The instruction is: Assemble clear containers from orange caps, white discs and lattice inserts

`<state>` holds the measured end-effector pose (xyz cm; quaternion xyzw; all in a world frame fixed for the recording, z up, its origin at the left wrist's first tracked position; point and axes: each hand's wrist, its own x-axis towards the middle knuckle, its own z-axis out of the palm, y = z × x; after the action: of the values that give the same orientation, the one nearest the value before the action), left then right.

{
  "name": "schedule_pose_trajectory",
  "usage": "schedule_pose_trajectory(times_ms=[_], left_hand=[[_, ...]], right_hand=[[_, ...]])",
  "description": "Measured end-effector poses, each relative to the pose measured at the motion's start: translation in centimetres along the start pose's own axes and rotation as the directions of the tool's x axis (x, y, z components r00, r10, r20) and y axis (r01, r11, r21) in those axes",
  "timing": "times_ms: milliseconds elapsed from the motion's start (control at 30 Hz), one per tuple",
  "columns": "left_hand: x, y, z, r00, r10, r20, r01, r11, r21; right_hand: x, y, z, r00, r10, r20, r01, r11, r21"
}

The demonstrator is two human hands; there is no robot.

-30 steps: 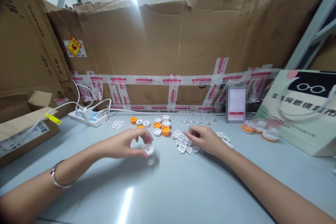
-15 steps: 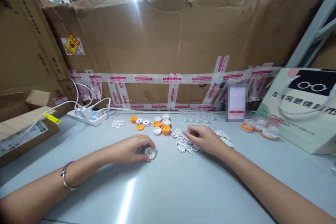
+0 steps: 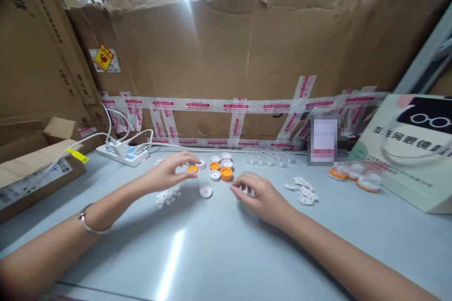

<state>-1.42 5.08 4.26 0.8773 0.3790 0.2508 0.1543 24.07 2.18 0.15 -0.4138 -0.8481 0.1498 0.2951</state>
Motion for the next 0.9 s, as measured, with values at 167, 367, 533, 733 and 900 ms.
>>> schedule_pose_trajectory(times_ms=[167, 367, 533, 733, 900], left_hand=[[-0.2, -0.5, -5.3, 0.987, -0.048, 0.154, 0.018, 0.982, 0.188], [-3.7, -4.8, -7.9, 0.902, -0.302, 0.310, 0.222, 0.938, 0.268], [-5.5, -8.2, -7.8, 0.858, -0.373, 0.353, 0.317, 0.925, 0.207], [-6.3, -9.5, -7.5, 0.852, -0.398, 0.339, 0.373, 0.917, 0.140], [-6.4, -9.5, -6.8, 0.849, -0.402, 0.342, 0.384, 0.915, 0.120]], right_hand=[[-0.1, -1.6, 3.1, 0.975, -0.101, 0.199, 0.119, 0.990, -0.081], [0.2, -1.2, 4.4, 0.959, -0.034, 0.283, 0.069, 0.991, -0.111], [0.4, -1.1, 4.4, 0.948, -0.016, 0.317, 0.056, 0.992, -0.117], [0.3, 0.3, 5.1, 0.957, -0.088, 0.277, 0.129, 0.983, -0.134], [-0.5, 2.1, 6.2, 0.960, -0.180, 0.216, 0.215, 0.965, -0.149]])
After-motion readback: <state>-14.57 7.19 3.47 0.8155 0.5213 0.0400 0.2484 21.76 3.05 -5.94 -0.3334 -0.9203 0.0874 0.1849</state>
